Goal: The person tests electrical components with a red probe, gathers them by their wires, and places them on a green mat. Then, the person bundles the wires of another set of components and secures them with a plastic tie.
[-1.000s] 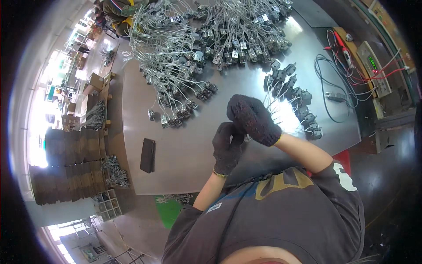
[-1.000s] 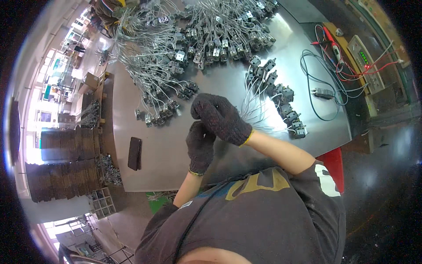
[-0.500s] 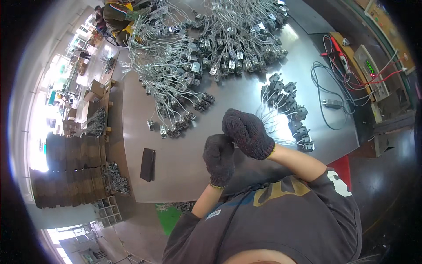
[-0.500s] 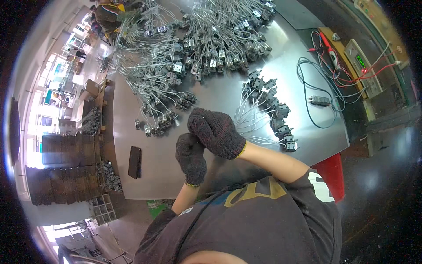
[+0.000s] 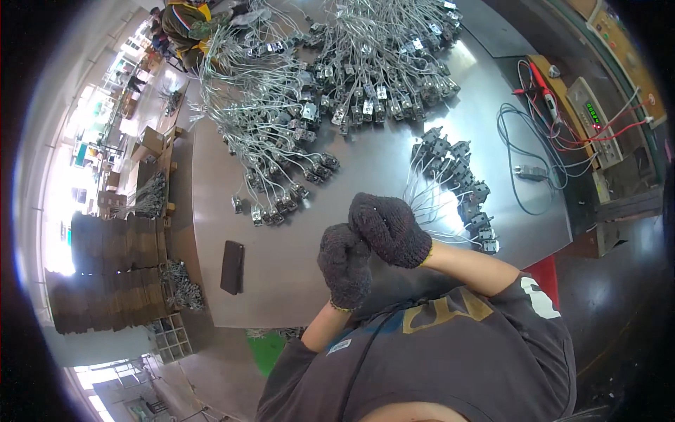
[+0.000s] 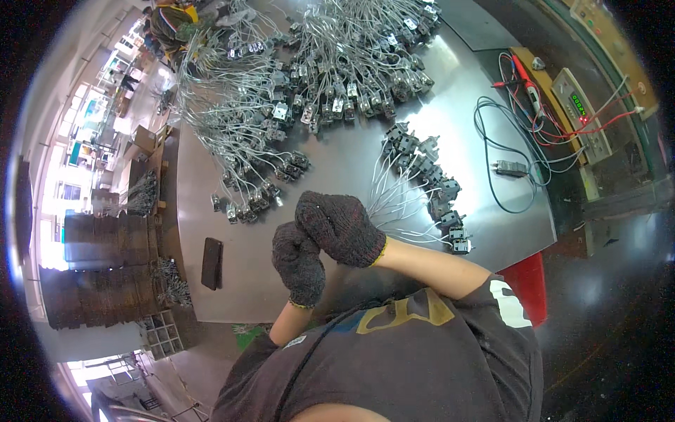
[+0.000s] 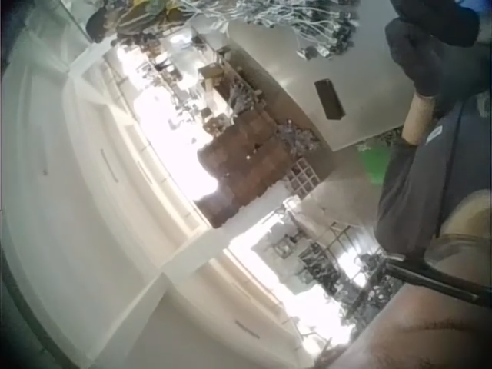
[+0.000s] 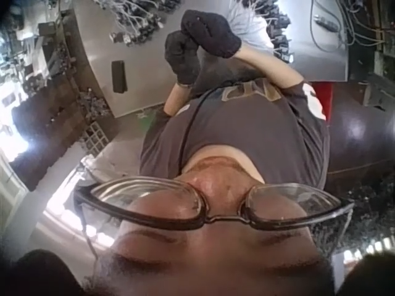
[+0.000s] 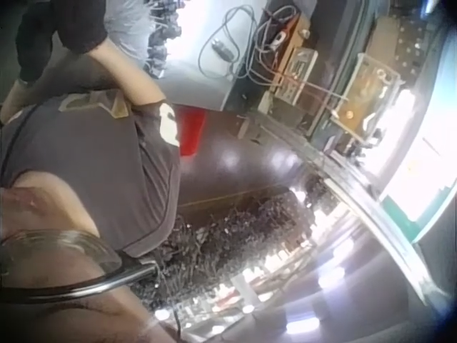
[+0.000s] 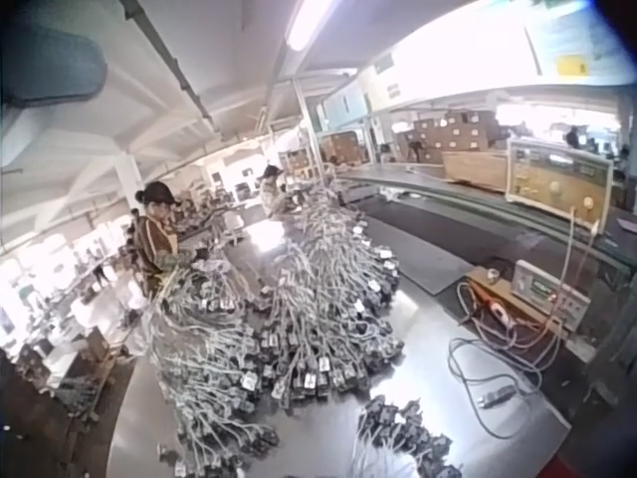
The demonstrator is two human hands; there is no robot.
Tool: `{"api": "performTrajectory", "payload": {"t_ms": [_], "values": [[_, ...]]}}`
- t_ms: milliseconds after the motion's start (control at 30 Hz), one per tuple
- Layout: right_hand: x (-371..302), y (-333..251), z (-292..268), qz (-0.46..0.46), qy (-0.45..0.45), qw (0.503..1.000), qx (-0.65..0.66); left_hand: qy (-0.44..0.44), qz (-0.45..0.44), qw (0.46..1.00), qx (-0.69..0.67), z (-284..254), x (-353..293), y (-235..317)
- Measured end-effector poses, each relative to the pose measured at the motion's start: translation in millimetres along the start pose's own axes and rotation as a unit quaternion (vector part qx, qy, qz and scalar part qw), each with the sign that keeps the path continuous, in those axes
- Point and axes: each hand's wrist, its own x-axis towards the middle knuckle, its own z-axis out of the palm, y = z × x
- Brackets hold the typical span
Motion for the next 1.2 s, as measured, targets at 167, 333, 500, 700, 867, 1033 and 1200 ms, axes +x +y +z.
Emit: {"api": "performTrajectory", "payload": {"t_ms": [167,333,500,700,867,1033,1200], "values": [[4.1,5.8,-5.3,0.03,-0.02,0.995,0.088,-0.049,0.02,0.998,0.023,-2.6,8.6,-0.7],[-0.4,2.7,-11.9,0.094,-0.065,0.983,0.144,-0.057,0.128,0.986,0.088,-9.0,13.7,-15.5],[-13.1,5.1,-20.2,0.086,-0.035,0.991,0.099,-0.018,0.034,0.992,0.116,14.1,-11.2,-18.9],[-40.5,29.7,-16.0,0.079,-0.076,0.994,-0.008,-0.218,-0.059,0.969,0.098,20.0,-77.1,-141.6],[-35.7,10.8,-10.6,0.115,-0.01,0.993,-0.026,-0.115,-0.232,0.938,-0.232,29.9,-62.9,-119.7],[-24.6,11.1,-6.0,0.043,-0.063,0.995,-0.066,-0.211,-0.081,0.974,0.01,34.8,-63.1,-131.0],[-36.0,18.5,-2.6,0.04,-0.068,0.996,-0.051,-0.169,-0.06,0.97,-0.165,50.2,-57.5,-139.7]]}}
